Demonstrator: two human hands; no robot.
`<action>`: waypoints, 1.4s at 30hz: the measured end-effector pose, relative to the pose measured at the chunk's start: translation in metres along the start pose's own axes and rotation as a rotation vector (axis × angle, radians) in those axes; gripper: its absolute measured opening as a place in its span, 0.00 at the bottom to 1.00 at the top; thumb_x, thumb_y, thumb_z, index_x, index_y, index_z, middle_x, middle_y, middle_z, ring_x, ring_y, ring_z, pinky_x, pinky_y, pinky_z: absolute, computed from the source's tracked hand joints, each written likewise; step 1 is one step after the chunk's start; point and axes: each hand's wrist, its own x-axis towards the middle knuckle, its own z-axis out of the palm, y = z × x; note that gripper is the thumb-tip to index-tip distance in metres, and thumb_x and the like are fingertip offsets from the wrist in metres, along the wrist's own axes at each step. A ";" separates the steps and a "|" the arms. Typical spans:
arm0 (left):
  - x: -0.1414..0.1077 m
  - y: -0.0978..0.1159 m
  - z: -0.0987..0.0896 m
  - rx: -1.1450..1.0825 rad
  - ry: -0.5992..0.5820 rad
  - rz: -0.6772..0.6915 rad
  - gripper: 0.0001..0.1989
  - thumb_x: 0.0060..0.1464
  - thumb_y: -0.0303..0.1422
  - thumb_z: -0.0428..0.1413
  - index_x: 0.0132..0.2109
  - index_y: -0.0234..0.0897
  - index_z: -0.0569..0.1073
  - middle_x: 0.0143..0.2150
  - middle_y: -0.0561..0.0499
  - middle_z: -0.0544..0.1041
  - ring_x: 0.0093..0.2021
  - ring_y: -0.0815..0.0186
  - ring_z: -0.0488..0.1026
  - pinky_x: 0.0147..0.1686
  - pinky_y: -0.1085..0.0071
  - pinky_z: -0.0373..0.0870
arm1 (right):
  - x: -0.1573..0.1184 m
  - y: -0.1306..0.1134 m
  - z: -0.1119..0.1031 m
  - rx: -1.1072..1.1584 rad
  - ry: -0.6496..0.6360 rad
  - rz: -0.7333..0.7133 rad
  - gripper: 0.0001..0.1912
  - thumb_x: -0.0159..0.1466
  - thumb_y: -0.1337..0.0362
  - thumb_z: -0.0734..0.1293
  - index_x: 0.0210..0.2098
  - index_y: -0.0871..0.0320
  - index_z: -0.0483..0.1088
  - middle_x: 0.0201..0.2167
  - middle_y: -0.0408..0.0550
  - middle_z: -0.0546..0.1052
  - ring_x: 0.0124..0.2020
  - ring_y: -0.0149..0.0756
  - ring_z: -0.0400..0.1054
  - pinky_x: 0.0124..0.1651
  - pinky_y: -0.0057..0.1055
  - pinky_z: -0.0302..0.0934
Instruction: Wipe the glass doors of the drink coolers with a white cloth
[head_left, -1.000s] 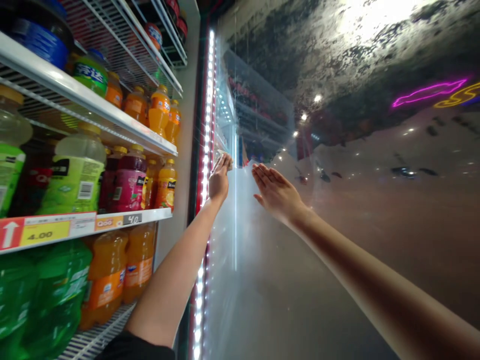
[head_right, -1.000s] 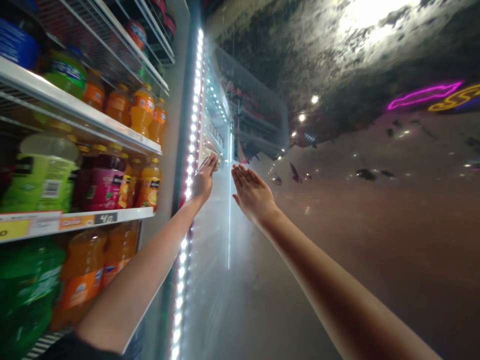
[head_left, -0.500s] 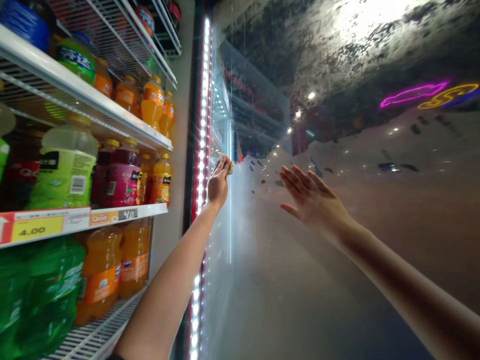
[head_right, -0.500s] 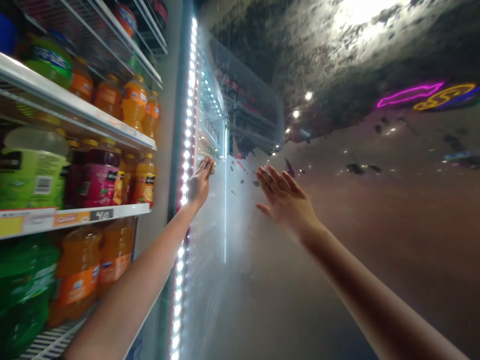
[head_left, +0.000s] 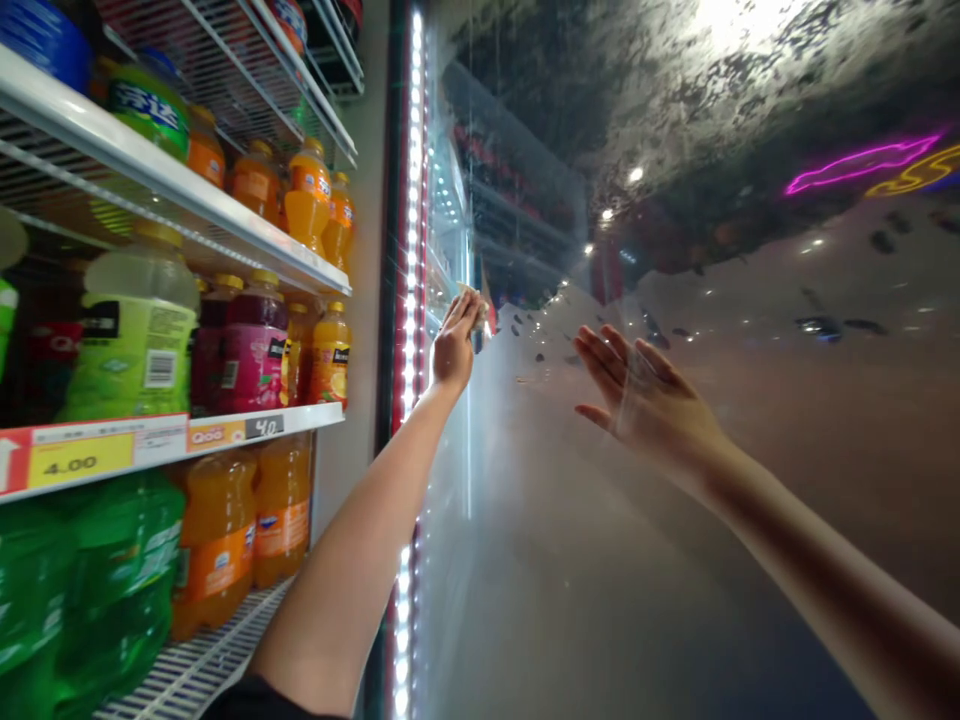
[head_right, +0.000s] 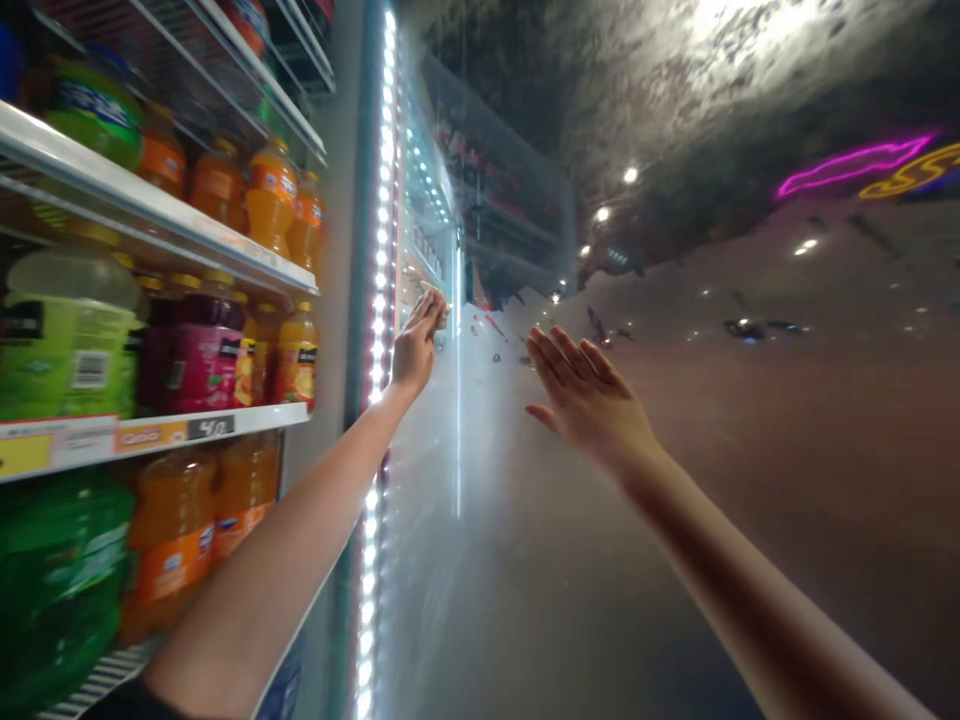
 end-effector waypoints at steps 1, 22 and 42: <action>0.004 -0.002 0.000 0.000 0.015 -0.020 0.27 0.73 0.24 0.47 0.71 0.47 0.74 0.77 0.52 0.68 0.79 0.58 0.61 0.81 0.50 0.57 | 0.000 0.000 0.001 -0.006 0.010 -0.002 0.45 0.80 0.53 0.58 0.81 0.55 0.22 0.81 0.55 0.55 0.81 0.48 0.52 0.80 0.52 0.51; 0.012 0.023 0.019 -0.036 -0.087 0.332 0.25 0.76 0.26 0.44 0.72 0.42 0.73 0.76 0.47 0.71 0.80 0.61 0.61 0.79 0.52 0.60 | 0.005 0.000 0.000 0.038 -0.067 0.035 0.49 0.78 0.54 0.63 0.82 0.52 0.23 0.82 0.51 0.51 0.82 0.49 0.46 0.82 0.54 0.48; 0.042 0.040 0.046 -0.094 -0.005 0.146 0.26 0.72 0.24 0.48 0.70 0.44 0.75 0.75 0.48 0.72 0.78 0.60 0.64 0.79 0.51 0.59 | -0.026 0.020 -0.042 -0.036 -0.035 0.162 0.49 0.79 0.52 0.60 0.81 0.53 0.19 0.83 0.53 0.47 0.83 0.49 0.43 0.82 0.55 0.46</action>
